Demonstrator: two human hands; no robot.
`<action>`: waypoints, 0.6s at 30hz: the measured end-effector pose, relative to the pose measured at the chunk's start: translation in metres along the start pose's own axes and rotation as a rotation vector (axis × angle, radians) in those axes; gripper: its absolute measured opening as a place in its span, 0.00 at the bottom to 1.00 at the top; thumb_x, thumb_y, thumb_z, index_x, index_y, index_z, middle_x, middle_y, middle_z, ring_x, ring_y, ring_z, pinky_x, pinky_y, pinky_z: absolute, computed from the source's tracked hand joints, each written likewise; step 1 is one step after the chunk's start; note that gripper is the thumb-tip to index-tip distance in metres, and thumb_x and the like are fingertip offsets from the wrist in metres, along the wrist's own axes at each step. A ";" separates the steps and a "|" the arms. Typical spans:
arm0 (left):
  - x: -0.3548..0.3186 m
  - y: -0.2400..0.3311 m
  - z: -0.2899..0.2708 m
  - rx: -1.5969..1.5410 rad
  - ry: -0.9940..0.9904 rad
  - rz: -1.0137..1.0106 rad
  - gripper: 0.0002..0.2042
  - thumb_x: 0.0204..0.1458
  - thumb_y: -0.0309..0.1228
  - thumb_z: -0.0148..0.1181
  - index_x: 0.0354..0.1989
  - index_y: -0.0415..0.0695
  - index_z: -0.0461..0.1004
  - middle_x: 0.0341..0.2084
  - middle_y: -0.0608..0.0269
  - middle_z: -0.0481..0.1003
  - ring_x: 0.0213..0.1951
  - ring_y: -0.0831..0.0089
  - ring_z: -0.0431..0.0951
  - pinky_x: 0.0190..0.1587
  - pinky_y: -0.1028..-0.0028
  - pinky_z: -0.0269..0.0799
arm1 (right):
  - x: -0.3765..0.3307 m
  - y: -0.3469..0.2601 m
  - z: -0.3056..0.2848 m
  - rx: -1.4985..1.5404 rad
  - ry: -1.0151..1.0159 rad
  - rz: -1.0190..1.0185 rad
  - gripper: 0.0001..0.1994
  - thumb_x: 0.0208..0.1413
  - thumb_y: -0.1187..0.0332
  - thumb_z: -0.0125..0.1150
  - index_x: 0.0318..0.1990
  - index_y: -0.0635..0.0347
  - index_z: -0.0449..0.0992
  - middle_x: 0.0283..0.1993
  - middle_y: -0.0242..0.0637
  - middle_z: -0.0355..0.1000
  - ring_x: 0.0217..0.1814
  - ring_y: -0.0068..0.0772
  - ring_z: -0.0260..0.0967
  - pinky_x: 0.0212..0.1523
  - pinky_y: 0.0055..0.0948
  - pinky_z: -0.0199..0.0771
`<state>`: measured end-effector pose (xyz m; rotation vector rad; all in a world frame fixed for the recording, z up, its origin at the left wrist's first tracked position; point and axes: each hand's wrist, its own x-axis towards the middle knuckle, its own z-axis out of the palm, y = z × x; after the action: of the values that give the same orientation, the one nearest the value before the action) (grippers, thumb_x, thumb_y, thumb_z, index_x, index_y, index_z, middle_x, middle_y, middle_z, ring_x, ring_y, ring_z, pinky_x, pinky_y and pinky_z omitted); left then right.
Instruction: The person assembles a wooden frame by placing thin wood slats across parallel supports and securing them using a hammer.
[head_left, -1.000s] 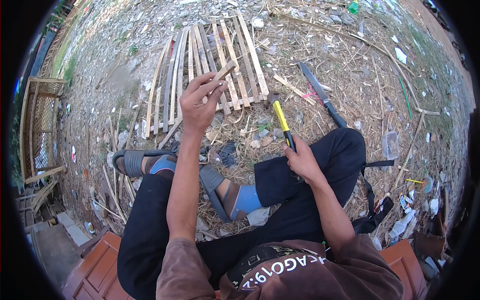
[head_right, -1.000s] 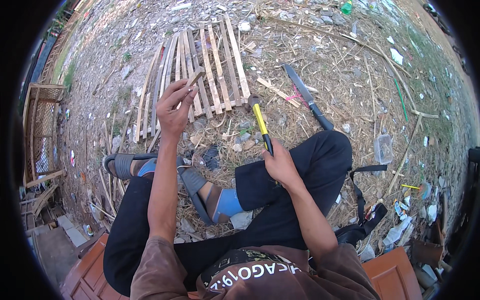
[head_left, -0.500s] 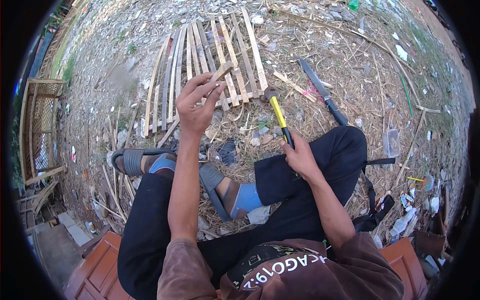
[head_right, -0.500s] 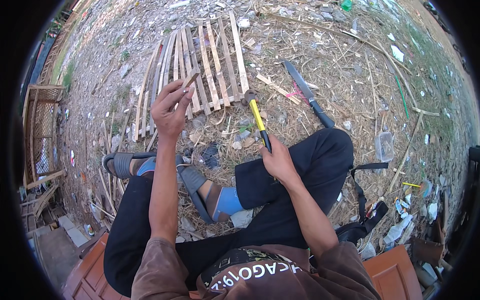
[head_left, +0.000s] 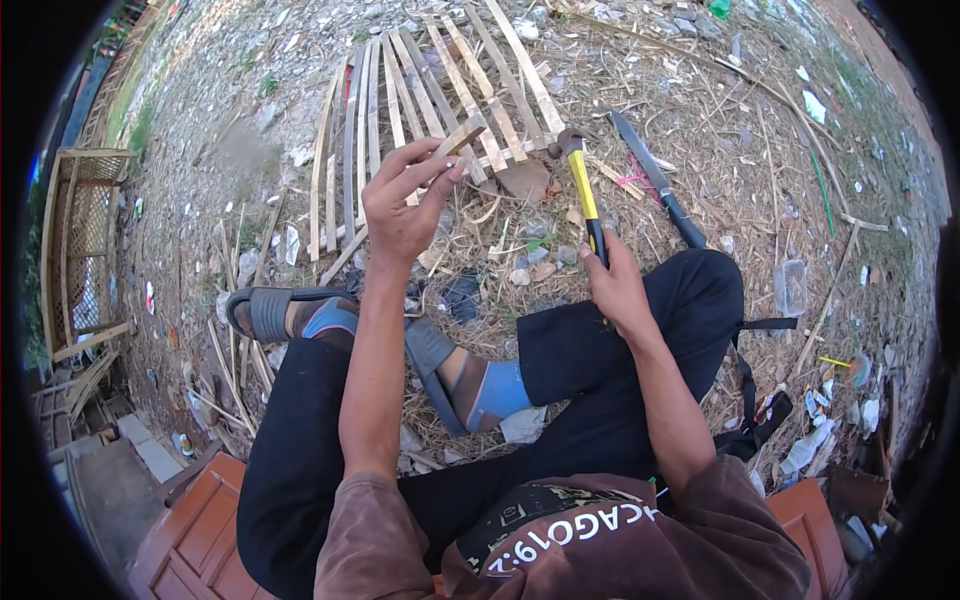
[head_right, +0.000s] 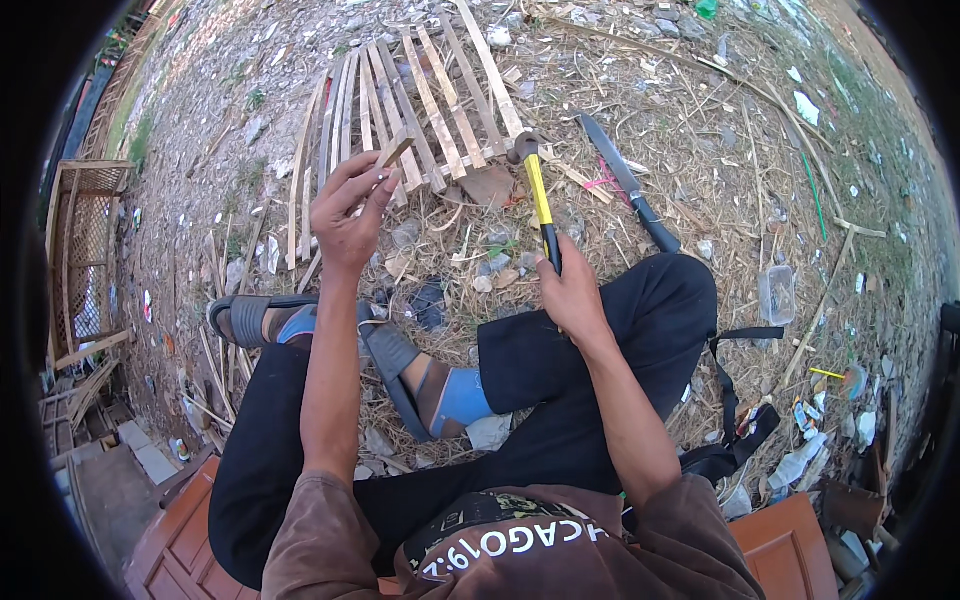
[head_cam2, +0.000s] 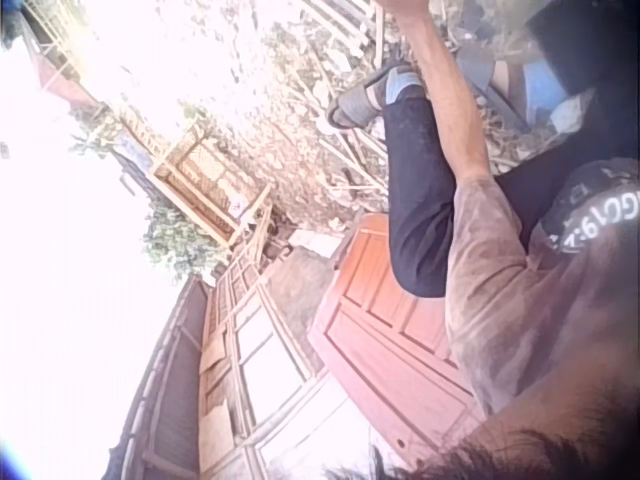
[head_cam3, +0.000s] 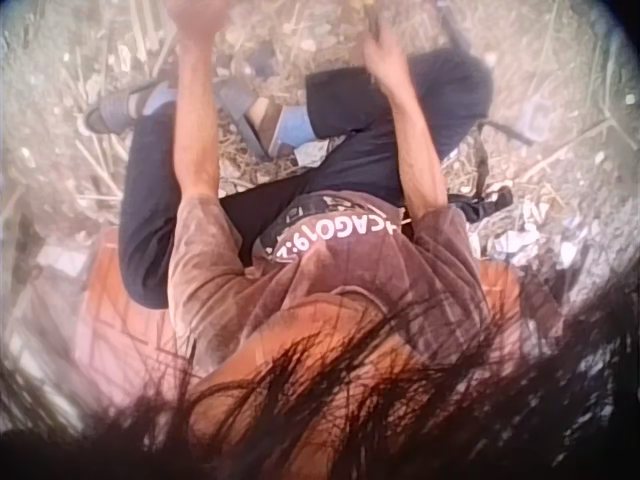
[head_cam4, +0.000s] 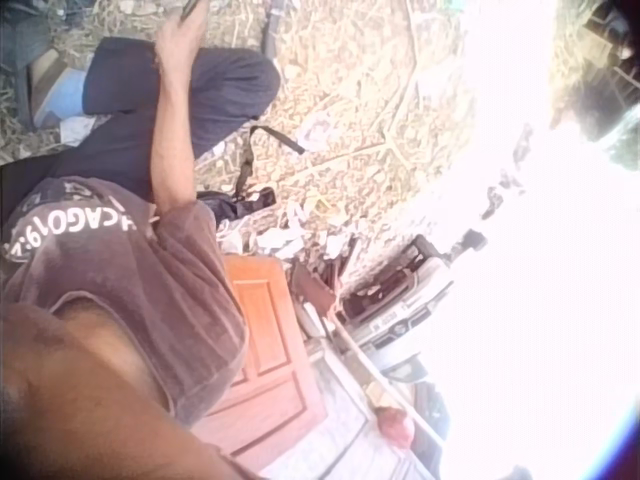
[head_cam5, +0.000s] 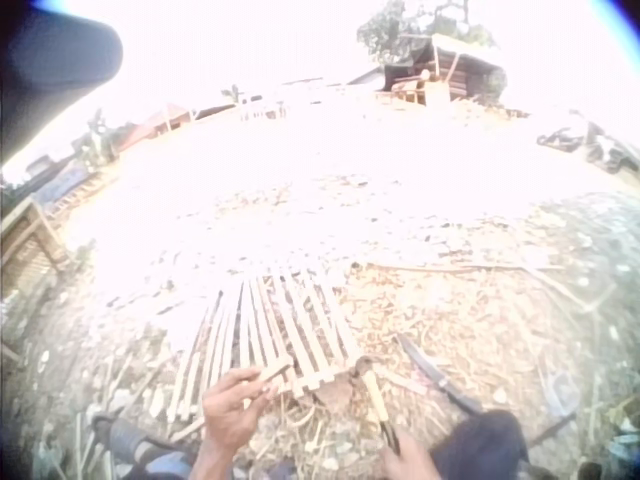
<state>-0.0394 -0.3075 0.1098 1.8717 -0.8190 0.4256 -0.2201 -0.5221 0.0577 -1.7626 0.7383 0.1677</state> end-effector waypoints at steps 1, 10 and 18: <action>-0.001 -0.001 0.003 -0.013 0.002 0.003 0.08 0.49 0.22 0.73 0.38 0.39 0.85 0.41 0.54 0.82 0.38 0.69 0.82 0.36 0.74 0.78 | 0.008 -0.001 -0.002 0.013 0.014 -0.017 0.13 0.64 0.69 0.58 0.52 0.65 0.72 0.33 0.47 0.73 0.34 0.41 0.72 0.37 0.41 0.69; -0.041 -0.025 0.059 -0.025 -0.270 -0.050 0.08 0.51 0.26 0.73 0.39 0.41 0.85 0.42 0.55 0.82 0.45 0.64 0.83 0.48 0.68 0.77 | 0.051 0.032 0.000 0.016 -0.009 -0.032 0.15 0.62 0.66 0.59 0.52 0.65 0.73 0.35 0.48 0.73 0.37 0.44 0.72 0.40 0.43 0.69; -0.060 -0.058 0.108 0.176 -0.387 -0.168 0.08 0.51 0.29 0.70 0.38 0.42 0.85 0.46 0.55 0.82 0.47 0.56 0.80 0.52 0.62 0.75 | 0.043 0.047 0.000 -0.101 0.015 0.004 0.14 0.62 0.67 0.58 0.53 0.65 0.72 0.35 0.46 0.74 0.37 0.42 0.74 0.40 0.41 0.71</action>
<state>-0.0483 -0.3684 -0.0118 2.2060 -0.8897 0.0274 -0.2122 -0.5459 -0.0007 -1.8600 0.7552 0.1977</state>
